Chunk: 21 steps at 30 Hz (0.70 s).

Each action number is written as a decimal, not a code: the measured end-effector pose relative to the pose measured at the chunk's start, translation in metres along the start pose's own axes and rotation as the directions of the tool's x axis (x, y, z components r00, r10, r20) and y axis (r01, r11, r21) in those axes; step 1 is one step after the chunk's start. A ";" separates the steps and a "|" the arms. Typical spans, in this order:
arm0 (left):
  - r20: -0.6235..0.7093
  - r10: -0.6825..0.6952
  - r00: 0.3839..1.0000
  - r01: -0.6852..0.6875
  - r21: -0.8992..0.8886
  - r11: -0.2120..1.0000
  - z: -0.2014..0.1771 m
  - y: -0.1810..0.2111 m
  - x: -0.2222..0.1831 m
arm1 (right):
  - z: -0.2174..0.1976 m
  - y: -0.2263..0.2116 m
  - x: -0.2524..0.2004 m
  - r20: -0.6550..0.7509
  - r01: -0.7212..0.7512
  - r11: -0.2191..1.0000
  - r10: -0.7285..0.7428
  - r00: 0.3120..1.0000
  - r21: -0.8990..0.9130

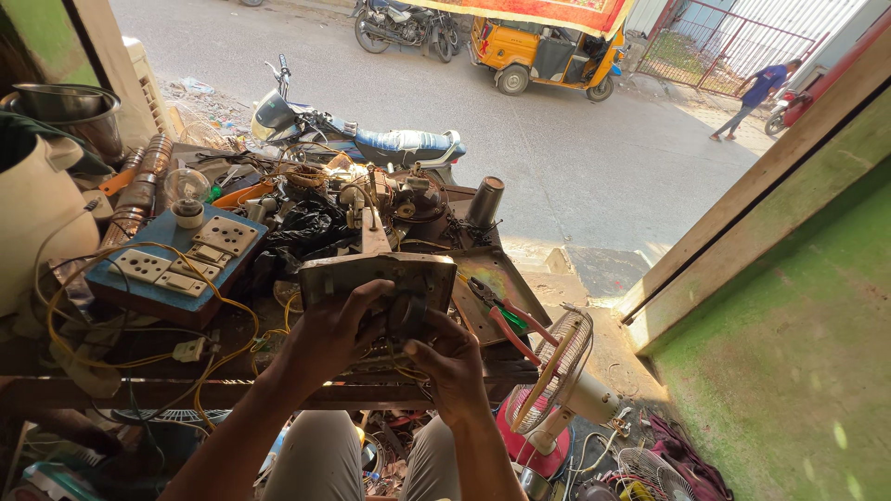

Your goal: The person repairs an electronic device by manipulating wires and components inside a metal casing. They use pliers and a screwdriver to adjust connections and secure parts within the device.

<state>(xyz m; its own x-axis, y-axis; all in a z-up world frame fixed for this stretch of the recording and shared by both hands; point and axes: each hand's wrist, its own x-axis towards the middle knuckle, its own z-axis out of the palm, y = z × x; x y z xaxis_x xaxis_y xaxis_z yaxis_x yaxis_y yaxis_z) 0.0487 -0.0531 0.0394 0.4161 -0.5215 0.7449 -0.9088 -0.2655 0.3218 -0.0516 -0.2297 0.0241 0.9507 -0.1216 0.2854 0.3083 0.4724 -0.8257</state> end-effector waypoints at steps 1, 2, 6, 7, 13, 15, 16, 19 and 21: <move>-0.022 0.024 0.999 -0.024 0.015 1.000 0.001 0.000 0.000 | 0.003 -0.001 0.003 -0.036 0.057 0.991 -0.061 0.997 -0.123; -0.043 0.049 0.998 -0.047 0.030 0.998 0.001 0.000 0.000 | 0.007 0.001 0.006 -0.066 0.107 0.964 -0.126 0.990 -0.245; -0.053 0.065 0.996 -0.054 0.186 0.981 0.001 0.003 0.000 | 0.019 0.008 0.019 -0.085 0.308 0.754 -0.432 0.898 -0.581; -0.048 0.080 0.996 -0.067 0.219 0.973 -0.001 0.003 -0.001 | 0.021 0.010 0.020 -0.079 0.309 0.666 -0.485 0.871 -0.679; -0.097 0.215 0.972 -0.175 0.314 0.933 0.005 -0.001 -0.011 | 0.025 0.013 0.024 0.024 0.277 0.271 -0.672 0.740 -0.922; -0.109 0.227 0.968 -0.184 0.309 0.933 0.010 -0.007 -0.013 | 0.022 0.014 0.027 0.022 0.215 0.197 -0.685 0.728 -0.957; -0.116 0.224 0.968 -0.178 0.314 0.933 0.013 -0.009 -0.014 | 0.020 0.014 0.029 0.051 0.251 0.185 -0.701 0.711 -0.950; -0.127 0.213 0.969 -0.172 0.276 0.946 0.020 -0.014 -0.015 | 0.012 0.015 0.031 0.170 0.364 0.127 -0.714 0.679 -0.923; -0.138 0.209 0.968 -0.171 0.245 0.954 0.022 -0.016 -0.014 | 0.005 0.015 0.031 0.288 0.444 0.069 -0.670 0.684 -0.893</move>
<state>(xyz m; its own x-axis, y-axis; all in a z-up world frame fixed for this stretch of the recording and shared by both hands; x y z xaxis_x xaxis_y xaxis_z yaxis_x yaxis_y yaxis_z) 0.0583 -0.0591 0.0108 0.2083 -0.4484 0.8692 -0.9313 -0.3625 0.0362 -0.0174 -0.2225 0.0230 0.4339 -0.1479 0.8887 0.4747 -0.8008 -0.3651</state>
